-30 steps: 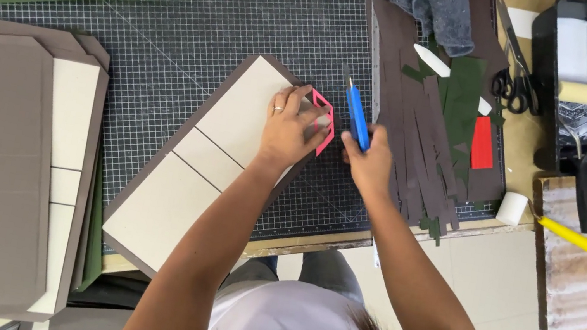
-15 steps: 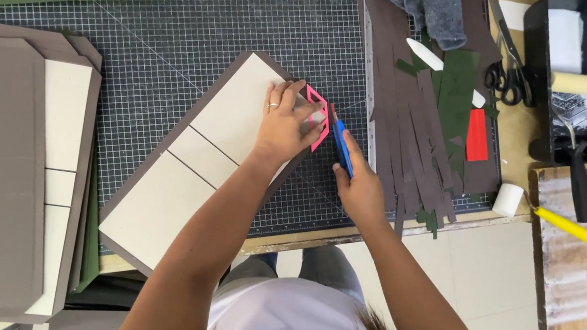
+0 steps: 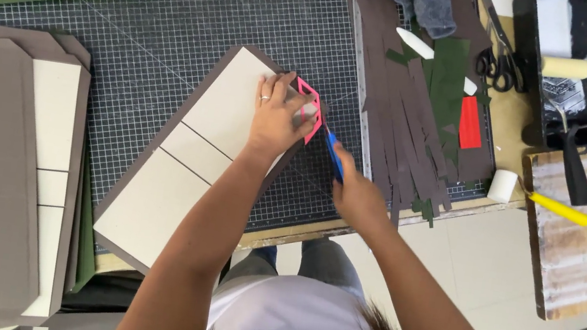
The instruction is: Trimming the edges of cardboard covers using a utility knife and a metal ruler on a cutting mat.
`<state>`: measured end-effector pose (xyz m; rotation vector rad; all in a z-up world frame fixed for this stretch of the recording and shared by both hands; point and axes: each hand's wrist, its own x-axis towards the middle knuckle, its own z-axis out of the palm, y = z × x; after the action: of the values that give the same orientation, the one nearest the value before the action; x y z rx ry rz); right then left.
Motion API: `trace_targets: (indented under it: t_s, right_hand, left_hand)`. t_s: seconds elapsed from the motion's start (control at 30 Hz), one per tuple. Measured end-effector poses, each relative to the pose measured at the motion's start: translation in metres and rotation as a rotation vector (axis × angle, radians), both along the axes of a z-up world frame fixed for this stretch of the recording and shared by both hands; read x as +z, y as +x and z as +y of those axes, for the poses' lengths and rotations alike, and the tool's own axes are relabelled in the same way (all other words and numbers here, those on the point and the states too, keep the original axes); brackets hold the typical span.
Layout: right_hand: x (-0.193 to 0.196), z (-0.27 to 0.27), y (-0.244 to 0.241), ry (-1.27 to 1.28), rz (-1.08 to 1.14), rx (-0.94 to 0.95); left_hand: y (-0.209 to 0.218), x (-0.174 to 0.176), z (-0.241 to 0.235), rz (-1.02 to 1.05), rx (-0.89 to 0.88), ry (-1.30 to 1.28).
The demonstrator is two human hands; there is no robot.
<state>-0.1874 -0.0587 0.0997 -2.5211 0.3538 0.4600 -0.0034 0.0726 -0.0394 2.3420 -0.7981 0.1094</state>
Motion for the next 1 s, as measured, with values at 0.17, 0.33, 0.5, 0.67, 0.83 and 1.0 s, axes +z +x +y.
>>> trace_targets:
  t_s: [0.17, 0.33, 0.5, 0.67, 0.83, 1.0]
  right_hand:
    - [0.034, 0.001, -0.020, 0.020, 0.121, -0.073]
    - [0.047, 0.004, 0.002, 0.019, 0.086, -0.160]
    - [0.016, -0.023, -0.012, -0.141, 0.061, -0.210]
    - [-0.001, -0.025, -0.003, -0.223, -0.175, -0.342]
    - [-0.047, -0.004, 0.060, -0.130, -0.277, -0.415]
    - [-0.081, 0.007, 0.113, -0.191, -0.286, -0.371]
  left_hand:
    - [-0.004, -0.006, -0.002, 0.005, 0.009, -0.005]
    - [-0.004, -0.004, 0.001, 0.038, 0.008, 0.001]
    - [0.002, -0.009, 0.012, 0.034, -0.053, -0.091]
    - [0.011, 0.011, 0.064, -0.012, 0.051, -0.159]
    - [-0.004, 0.022, 0.169, 0.110, 0.494, 0.175]
    - [-0.084, 0.055, 0.256, 0.199, 0.603, 0.313]
